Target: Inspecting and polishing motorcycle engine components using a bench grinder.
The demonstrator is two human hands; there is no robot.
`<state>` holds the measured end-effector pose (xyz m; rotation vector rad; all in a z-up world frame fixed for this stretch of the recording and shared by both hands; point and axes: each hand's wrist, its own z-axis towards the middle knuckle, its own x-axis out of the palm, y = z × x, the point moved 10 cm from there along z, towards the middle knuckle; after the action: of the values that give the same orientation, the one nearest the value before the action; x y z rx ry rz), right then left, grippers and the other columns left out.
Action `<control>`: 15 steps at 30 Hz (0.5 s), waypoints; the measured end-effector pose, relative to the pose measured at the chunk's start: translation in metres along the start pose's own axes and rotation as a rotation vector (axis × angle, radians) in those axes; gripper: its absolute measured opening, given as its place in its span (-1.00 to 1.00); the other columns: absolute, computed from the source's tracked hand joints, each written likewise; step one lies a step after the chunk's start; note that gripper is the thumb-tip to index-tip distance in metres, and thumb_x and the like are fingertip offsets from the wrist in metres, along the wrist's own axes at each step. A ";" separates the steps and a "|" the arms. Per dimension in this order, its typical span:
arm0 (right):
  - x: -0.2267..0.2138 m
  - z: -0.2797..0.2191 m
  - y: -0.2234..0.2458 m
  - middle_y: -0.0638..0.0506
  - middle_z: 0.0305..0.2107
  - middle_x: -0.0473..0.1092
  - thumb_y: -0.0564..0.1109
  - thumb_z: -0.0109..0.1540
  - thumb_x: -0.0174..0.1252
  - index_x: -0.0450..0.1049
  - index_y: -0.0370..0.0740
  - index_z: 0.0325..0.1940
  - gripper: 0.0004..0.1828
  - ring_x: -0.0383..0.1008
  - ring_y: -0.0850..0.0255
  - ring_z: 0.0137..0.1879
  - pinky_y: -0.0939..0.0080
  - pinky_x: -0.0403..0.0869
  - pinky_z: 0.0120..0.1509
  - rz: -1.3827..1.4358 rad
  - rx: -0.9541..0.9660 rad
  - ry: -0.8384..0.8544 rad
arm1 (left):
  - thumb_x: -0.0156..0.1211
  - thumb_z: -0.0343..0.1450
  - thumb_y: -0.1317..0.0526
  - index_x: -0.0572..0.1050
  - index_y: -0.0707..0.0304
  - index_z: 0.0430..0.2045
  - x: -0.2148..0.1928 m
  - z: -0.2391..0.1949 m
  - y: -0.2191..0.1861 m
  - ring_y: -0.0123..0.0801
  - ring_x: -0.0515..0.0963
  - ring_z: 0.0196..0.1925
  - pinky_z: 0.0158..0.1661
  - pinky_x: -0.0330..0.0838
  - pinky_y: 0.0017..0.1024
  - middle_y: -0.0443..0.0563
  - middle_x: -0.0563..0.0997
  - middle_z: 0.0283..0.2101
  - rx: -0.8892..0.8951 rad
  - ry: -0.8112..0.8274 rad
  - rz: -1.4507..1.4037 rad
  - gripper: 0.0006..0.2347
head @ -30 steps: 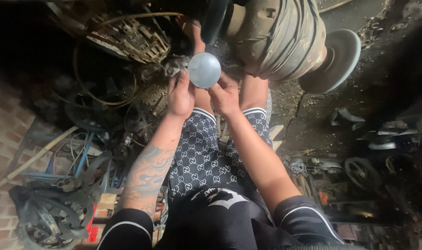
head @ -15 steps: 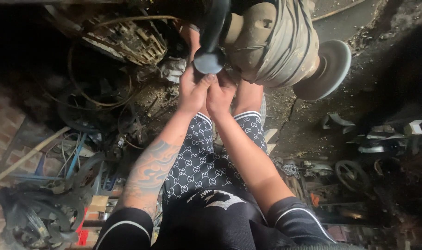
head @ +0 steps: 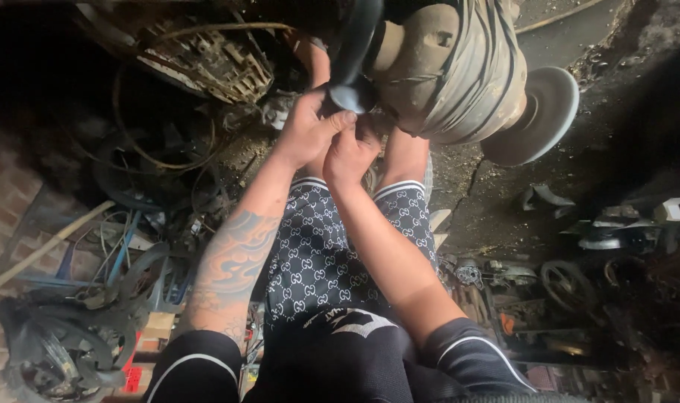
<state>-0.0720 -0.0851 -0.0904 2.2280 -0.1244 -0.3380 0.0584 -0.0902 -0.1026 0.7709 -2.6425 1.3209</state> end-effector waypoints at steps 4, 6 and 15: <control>0.004 -0.009 0.022 0.06 -0.66 0.35 -0.25 0.28 0.19 0.52 -0.27 -0.47 -0.79 0.28 0.38 -0.48 0.31 0.37 -0.35 0.044 0.019 -0.174 | 0.37 0.43 0.33 0.62 0.36 -0.22 0.000 0.004 0.006 -0.44 0.54 -0.10 0.03 0.47 -0.32 0.00 0.64 -0.21 -0.063 0.115 0.031 -0.88; 0.007 -0.011 0.029 0.07 -0.69 0.31 -0.26 0.29 0.18 0.47 -0.25 -0.52 -0.74 0.25 0.40 -0.50 0.34 0.33 -0.39 0.052 0.007 -0.201 | 0.36 0.44 0.33 0.62 0.34 -0.24 0.004 0.009 -0.006 -0.43 0.53 -0.10 0.02 0.47 -0.32 0.01 0.65 -0.23 -0.067 0.179 0.066 -0.91; 0.008 -0.012 0.022 0.03 -0.81 0.29 -0.20 0.31 0.16 0.44 -0.17 -0.56 -0.69 0.21 0.43 -0.65 0.44 0.23 -0.50 0.087 0.046 -0.268 | 0.37 0.44 0.29 0.63 0.35 -0.23 0.002 0.008 -0.010 -0.40 0.57 -0.11 0.04 0.48 -0.31 0.04 0.67 -0.19 -0.076 0.201 0.044 -0.88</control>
<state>-0.0601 -0.0920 -0.0676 2.2055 -0.3751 -0.5892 0.0629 -0.1023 -0.0997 0.5422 -2.5466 1.2289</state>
